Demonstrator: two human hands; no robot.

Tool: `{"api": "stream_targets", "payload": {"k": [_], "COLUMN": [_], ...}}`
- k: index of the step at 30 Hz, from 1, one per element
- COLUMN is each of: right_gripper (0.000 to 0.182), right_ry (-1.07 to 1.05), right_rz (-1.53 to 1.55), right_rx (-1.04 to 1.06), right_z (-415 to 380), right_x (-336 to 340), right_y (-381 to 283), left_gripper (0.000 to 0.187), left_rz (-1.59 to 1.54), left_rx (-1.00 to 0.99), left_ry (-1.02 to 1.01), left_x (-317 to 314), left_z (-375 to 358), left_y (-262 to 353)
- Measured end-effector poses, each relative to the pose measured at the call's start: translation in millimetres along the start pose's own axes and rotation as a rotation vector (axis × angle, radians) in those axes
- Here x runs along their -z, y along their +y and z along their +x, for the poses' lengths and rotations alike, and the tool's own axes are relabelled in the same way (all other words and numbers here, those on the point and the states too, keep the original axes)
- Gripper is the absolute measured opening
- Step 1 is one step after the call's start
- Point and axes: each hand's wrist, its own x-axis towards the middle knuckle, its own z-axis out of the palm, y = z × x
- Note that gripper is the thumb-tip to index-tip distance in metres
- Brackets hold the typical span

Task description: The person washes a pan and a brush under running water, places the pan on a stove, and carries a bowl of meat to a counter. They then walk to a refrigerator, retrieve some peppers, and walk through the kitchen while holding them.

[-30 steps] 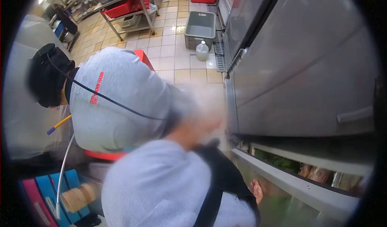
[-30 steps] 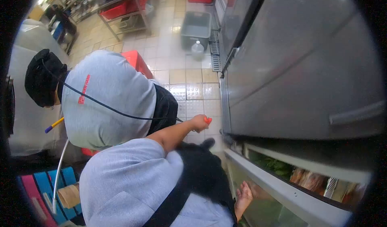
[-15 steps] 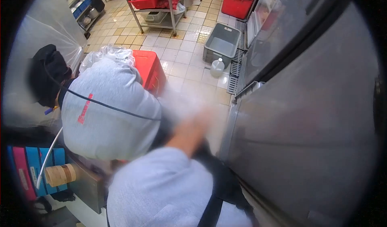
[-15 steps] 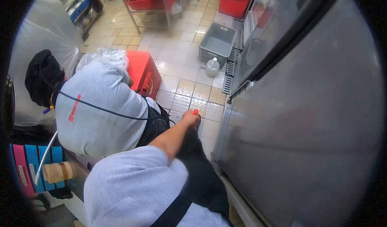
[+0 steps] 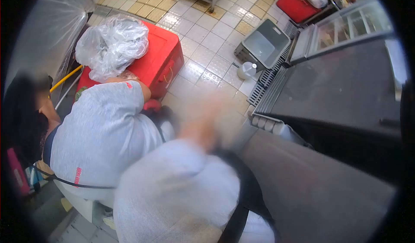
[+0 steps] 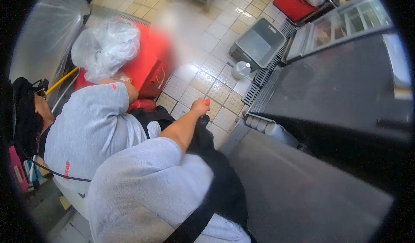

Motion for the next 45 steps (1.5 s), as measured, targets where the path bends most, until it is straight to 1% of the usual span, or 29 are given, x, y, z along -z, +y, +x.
{"api": "stream_targets", "payload": {"k": [1, 2, 4, 5, 7, 8, 10, 11, 13, 14, 16, 20, 23, 25, 26, 28, 30, 32, 33, 34, 36, 37, 38, 39, 40, 41, 42, 44, 45], "right_gripper": [0.032, 0.031, 0.031, 0.031, 0.03, 0.03, 0.03, 0.03, 0.029, 0.029, 0.029, 0.028, 0.027, 0.027, 0.027, 0.028, 0.029, 0.028, 0.028, 0.028, 0.029, 0.03, 0.03, 0.03, 0.031, 0.031, 0.033, 0.033, 0.033], "right_ry": [-0.024, -0.043, -0.082, -0.109, -0.161, -0.192, -0.252, -0.283, -0.338, -0.362, -0.418, -0.528, -0.589, -0.623, -0.649, -0.723, -0.862, -0.706, -0.612, -0.609, -0.727, -0.78, -0.832, -0.819, -0.874, -0.928, -0.846, -0.816, -0.796], "right_rz": [-0.025, -0.046, -0.086, -0.106, -0.145, -0.169, -0.223, -0.251, -0.307, -0.337, -0.405, -0.574, -0.722, -0.801, -0.83, -0.836, -0.599, -0.846, -0.97, -0.973, -0.972, -0.969, -0.962, -0.944, -0.995, -1.047, -1.09, -1.126, -1.175], "right_rx": [0.001, 0.001, 0.0, -0.001, 0.004, 0.01, 0.017, 0.022, 0.033, 0.04, 0.067, 0.128, 0.181, 0.237, 0.282, 0.382, 0.222, 0.436, 0.527, 0.537, 0.538, 0.535, 0.532, 0.542, 0.514, 0.485, 0.344, 0.384, 0.412], "right_z": [13, 26, 53, 68, 101, 119, 154, 173, 207, 224, 260, 334, 386, 427, 448, 523, 596, 538, 494, 488, 481, 479, 477, 460, 443, 409, 378, 372, 376], "right_x": [-2, -5, -11, -16, -26, -32, -45, -52, -67, -72, -86, -117, -142, -165, -177, -200, -227, -280, -311, -337, -385, -403, -423, -445, -463, -485, -510, -556, -576], "right_y": [-12, -23, -40, -48, -65, -74, -93, -103, -124, -136, -164, -229, -283, -321, -343, -382, -412, -472, -508, -522, -547, -559, -571, -588, -610, -637, -662, -696, -712], "left_gripper": [0.035, 0.035, 0.036, 0.036, 0.035, 0.035, 0.036, 0.036, 0.034, 0.034, 0.03, 0.026, 0.025, 0.03, 0.033, 0.033, 0.034, 0.034, 0.034, 0.035, 0.041, 0.041, 0.044, 0.047, 0.047, 0.046, 0.044, 0.036, 0.036], "left_rz": [0.211, 0.203, 0.272, 0.273, 0.114, 0.107, -0.015, -0.026, 0.144, 0.136, -0.012, 0.018, -0.027, -0.255, -0.07, -0.089, -0.104, -0.073, -0.089, -0.217, -0.535, -0.531, -0.479, -0.425, -0.418, -0.525, -0.632, -0.815, -0.809], "left_rx": [-0.292, -0.265, -0.315, -0.289, 0.019, 0.045, 0.218, 0.239, 0.144, 0.164, 0.209, 0.249, 0.314, 0.278, 0.127, 0.207, 0.276, 0.445, 0.446, 0.511, 0.622, 0.604, 0.491, 0.373, 0.349, 0.312, 0.275, 0.265, 0.251], "left_ry": [0.014, 0.025, 0.025, 0.045, -0.031, 0.004, -0.072, -0.04, 0.101, 0.118, 0.124, 0.185, 0.134, 0.368, 0.599, 0.552, 0.481, 0.197, 0.196, 0.211, 0.307, 0.305, 0.426, 0.547, 0.546, 0.543, 0.535, 0.497, 0.498], "left_x": [-1, -1, 22, 37, 75, 92, 112, 118, 127, 133, 149, 169, 175, 186, 176, 168, 164, 169, 176, 187, 224, 236, 249, 268, 288, 317, 348, 396, 412], "left_z": [15, 30, 37, 33, 20, 16, 17, 20, 22, 20, 18, 45, 59, 56, 64, 76, 82, 92, 97, 103, 118, 136, 155, 175, 198, 215, 230, 262, 280], "left_y": [-9, -17, -18, -15, 2, 6, 0, -4, -17, -20, -20, -31, -36, -18, -32, -54, -71, -80, -78, -72, -41, -36, -32, -25, -16, 1, 22, 51, 57]}}
